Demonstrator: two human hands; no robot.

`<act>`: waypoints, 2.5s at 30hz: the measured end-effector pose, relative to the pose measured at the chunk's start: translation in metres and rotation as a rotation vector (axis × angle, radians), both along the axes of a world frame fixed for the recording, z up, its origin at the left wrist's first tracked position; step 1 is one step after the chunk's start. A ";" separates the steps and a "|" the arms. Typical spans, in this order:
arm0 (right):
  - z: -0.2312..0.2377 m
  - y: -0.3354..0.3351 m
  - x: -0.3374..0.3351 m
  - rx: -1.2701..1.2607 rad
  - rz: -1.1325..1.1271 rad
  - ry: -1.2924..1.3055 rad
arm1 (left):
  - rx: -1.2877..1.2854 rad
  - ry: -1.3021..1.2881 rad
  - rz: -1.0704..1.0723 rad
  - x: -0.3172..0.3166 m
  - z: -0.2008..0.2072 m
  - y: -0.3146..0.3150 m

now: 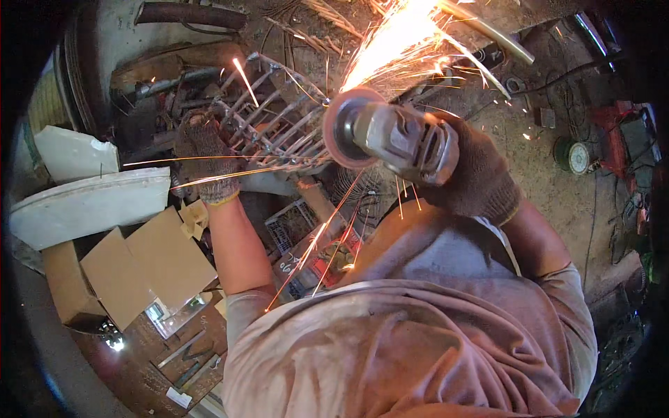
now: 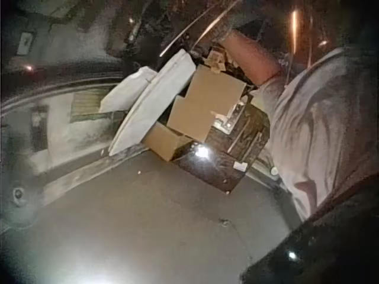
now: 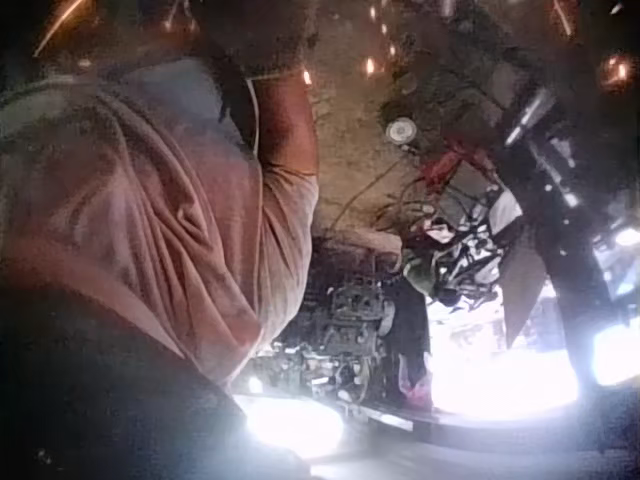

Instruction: The person grinds a curved metal wire structure using an angle grinder, strikes the assembly with a hammer, and welds a joint on the frame.

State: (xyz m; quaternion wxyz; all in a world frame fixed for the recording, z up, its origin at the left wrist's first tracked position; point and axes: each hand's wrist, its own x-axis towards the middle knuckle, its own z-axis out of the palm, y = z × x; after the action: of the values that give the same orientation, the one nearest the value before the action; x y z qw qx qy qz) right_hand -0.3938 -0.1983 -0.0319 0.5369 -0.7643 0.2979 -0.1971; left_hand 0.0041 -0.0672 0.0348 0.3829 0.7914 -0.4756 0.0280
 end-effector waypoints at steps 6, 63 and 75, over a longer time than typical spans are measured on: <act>0.000 -0.010 0.002 -0.011 0.014 -0.003 | 0.250 -0.048 0.170 -0.012 0.014 -0.009; 0.014 0.001 0.000 -0.247 0.029 0.065 | -0.010 0.152 0.149 -0.019 0.007 -0.010; 0.012 -0.002 0.001 -0.108 0.010 0.014 | 0.023 0.137 0.013 -0.018 0.010 -0.013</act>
State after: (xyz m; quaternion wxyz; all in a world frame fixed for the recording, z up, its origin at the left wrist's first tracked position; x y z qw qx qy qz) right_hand -0.3928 -0.2001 -0.0195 0.4935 -0.7952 0.2867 -0.2049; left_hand -0.0136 -0.0798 0.0446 0.4052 0.7990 -0.4434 -0.0291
